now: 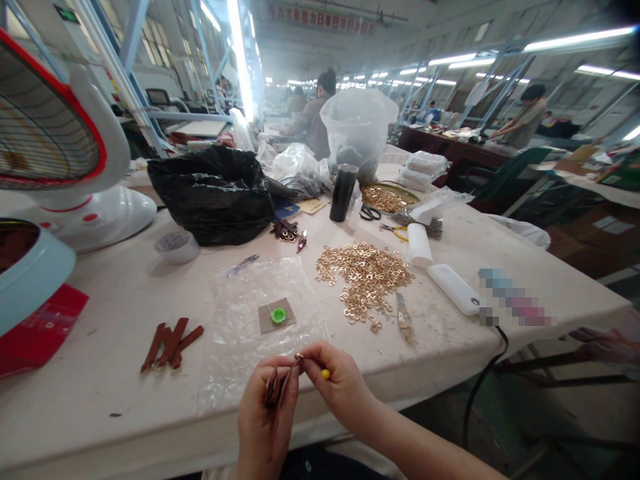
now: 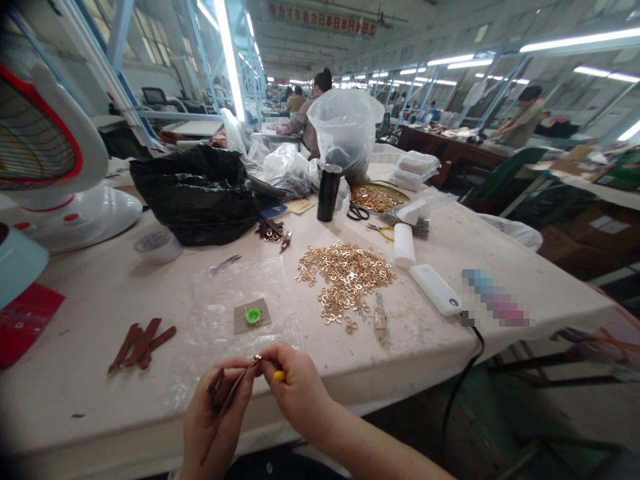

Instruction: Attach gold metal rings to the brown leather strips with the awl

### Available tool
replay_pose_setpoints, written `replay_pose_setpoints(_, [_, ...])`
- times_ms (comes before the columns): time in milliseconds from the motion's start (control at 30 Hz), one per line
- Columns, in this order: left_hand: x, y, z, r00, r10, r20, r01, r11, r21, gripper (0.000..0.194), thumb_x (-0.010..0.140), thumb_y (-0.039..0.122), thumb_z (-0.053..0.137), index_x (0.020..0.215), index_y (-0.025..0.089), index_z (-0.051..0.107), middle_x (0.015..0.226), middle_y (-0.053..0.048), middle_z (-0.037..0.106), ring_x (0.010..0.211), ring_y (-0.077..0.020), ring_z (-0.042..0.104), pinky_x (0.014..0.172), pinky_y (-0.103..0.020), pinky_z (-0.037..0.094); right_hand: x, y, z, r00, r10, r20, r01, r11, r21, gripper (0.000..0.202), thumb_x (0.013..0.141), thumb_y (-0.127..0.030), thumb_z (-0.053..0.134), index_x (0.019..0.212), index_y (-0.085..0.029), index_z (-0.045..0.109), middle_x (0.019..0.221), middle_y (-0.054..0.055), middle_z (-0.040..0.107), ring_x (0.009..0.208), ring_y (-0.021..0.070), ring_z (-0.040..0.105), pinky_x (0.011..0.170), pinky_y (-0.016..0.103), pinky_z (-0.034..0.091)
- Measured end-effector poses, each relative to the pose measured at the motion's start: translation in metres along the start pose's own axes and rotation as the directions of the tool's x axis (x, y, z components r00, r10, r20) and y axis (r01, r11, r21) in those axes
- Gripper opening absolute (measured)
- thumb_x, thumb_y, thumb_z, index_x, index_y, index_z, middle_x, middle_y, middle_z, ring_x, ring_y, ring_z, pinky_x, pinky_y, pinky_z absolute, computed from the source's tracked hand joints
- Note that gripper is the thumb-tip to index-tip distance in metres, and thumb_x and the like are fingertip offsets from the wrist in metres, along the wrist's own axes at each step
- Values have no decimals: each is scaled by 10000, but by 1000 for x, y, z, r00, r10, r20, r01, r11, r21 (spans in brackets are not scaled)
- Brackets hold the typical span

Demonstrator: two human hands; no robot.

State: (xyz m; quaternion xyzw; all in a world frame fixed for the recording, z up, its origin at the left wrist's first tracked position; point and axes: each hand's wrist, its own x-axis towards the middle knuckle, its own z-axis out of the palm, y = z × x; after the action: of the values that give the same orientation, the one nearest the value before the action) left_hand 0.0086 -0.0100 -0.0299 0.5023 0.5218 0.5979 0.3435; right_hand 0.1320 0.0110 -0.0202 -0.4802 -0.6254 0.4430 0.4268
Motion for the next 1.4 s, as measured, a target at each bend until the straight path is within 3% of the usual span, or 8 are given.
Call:
replay_pose_setpoints(133, [-1,-7,-2,996,84,42,-85,996,13,59,749,178,617,739,202,564,846,-14,624,710,-129,636,582,-201,503,-2,0,1,1000,-28,-11,27,999,-45,125,842,-226,468,843,-164,577,719,32,655,658,135,597,611,235,462])
replay_pose_setpoints(367, [2,10,-1,993,-110,-30,110,994,-1,72,722,267,639,726,200,613,772,-10,650,713,-156,643,630,-238,530,-2,-1,-3,998,0,70,-1,1000,14,84,840,-214,474,825,-178,548,739,30,682,675,126,616,639,235,464])
replay_pose_setpoints(633, [3,10,-2,994,-102,-41,102,995,-20,85,695,267,661,658,202,619,723,-5,656,657,-158,632,613,-253,513,1,0,-9,989,47,141,-51,998,21,91,828,-223,499,773,-178,554,723,19,668,668,125,593,640,235,444])
replay_pose_setpoints(900, [-1,14,0,991,-128,-24,127,991,-47,102,703,278,652,651,207,600,681,14,639,601,-141,609,556,-230,494,-1,4,-9,961,72,269,-136,964,229,133,840,-309,497,805,-183,477,672,-2,619,620,111,573,620,233,434])
replay_pose_setpoints(1100, [1,16,-3,993,-116,15,117,993,-20,113,707,291,648,647,204,608,676,3,623,634,-155,596,584,-247,484,0,-2,-10,963,80,258,-128,976,177,176,834,-350,502,777,-187,474,638,-12,591,594,105,549,593,227,424])
replay_pose_setpoints(1233, [8,15,-9,970,-243,15,242,969,58,190,659,359,676,636,189,596,699,-9,611,619,-160,572,528,-249,454,2,-5,-13,958,71,277,-133,968,214,174,827,-350,516,796,-181,493,654,-3,615,599,104,547,610,233,417])
replay_pose_setpoints(1400, [7,17,-10,902,-426,74,429,903,-32,259,643,419,674,690,189,564,538,61,517,418,-85,407,399,-205,327,3,-7,-14,956,73,286,-155,948,278,255,815,-425,528,772,-175,505,621,-6,615,558,96,525,572,224,404])
